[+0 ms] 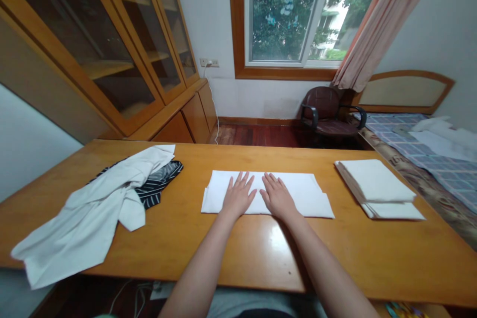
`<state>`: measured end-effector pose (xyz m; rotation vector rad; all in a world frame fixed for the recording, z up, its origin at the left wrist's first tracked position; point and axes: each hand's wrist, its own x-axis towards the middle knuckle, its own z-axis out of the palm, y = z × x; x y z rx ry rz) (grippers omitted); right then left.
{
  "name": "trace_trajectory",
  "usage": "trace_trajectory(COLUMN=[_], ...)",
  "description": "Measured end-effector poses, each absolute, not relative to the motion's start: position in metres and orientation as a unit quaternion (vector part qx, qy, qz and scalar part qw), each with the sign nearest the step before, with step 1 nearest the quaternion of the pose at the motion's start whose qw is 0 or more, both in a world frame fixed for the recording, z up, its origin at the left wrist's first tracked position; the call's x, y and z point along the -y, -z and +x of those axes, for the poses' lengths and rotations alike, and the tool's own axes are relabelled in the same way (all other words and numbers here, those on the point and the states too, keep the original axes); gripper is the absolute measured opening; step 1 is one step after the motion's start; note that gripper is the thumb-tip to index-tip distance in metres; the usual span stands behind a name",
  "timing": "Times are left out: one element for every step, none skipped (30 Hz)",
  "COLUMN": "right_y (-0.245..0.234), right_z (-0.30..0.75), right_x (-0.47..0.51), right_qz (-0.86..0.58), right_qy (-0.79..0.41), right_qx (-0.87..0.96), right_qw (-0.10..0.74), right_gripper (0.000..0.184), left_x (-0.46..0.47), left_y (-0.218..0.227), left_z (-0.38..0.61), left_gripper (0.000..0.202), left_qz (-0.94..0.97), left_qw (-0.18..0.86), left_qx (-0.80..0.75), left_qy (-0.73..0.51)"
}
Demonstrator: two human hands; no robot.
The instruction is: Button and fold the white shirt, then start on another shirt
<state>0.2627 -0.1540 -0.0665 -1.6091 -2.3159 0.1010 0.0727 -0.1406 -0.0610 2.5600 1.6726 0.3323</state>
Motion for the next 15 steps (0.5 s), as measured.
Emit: trace_trajectory(right_y=[0.068,0.069,0.069,0.069,0.070,0.070,0.070,0.071,0.072,0.074,0.076,0.079,0.081,0.083,0.085], right_z=[0.268,0.275,0.283,0.292,0.301,0.311,0.321,0.331,0.341,0.351,0.361,0.369,0.377,0.383,0.388], right_x=[0.154,0.154,0.155,0.155,0.155,0.155,0.155,0.156,0.156,0.157,0.158,0.159,0.161,0.162,0.164], right_qz=[-0.570,-0.579,-0.591,-0.604,-0.619,-0.632,-0.643,-0.652,-0.658,-0.664,-0.668,-0.672,-0.674,-0.672,-0.670], right_qy=[-0.034,-0.033,-0.031,-0.029,-0.026,-0.024,-0.022,-0.020,-0.020,-0.021,-0.024,-0.025,-0.026,-0.026,-0.024], right_qx=[0.806,0.800,0.792,0.783,0.772,0.763,0.755,0.748,0.742,0.738,0.733,0.729,0.726,0.727,0.727], right_qw=[0.158,0.155,0.151,0.146,0.141,0.135,0.129,0.125,0.123,0.122,0.123,0.127,0.133,0.139,0.146], right_gripper=[0.054,0.054,0.055,0.055,0.056,0.057,0.057,0.058,0.057,0.057,0.057,0.057,0.057,0.057,0.056], left_x=[0.140,0.139,0.138,0.138,0.137,0.137,0.137,0.138,0.138,0.139,0.140,0.140,0.141,0.142,0.143], left_y=[0.062,0.061,0.061,0.061,0.061,0.060,0.061,0.061,0.062,0.062,0.063,0.064,0.065,0.067,0.068], left_z=[0.068,0.062,0.055,0.048,0.041,0.034,0.027,0.020,0.013,0.006,-0.001,-0.007,-0.013,-0.018,-0.022], left_gripper=[0.056,0.056,0.056,0.056,0.055,0.055,0.055,0.055,0.055,0.055,0.055,0.055,0.054,0.054,0.054], left_qz=[0.829,0.825,0.821,0.817,0.812,0.806,0.801,0.794,0.785,0.776,0.766,0.758,0.751,0.745,0.740], left_qw=[0.034,0.036,0.038,0.038,0.038,0.036,0.033,0.029,0.027,0.025,0.025,0.025,0.027,0.031,0.037], left_qx=[-0.549,-0.555,-0.561,-0.568,-0.576,-0.584,-0.592,-0.602,-0.613,-0.625,-0.636,-0.646,-0.654,-0.660,-0.664], left_qy=[-0.105,-0.101,-0.096,-0.092,-0.088,-0.085,-0.083,-0.082,-0.081,-0.081,-0.082,-0.085,-0.089,-0.095,-0.102])
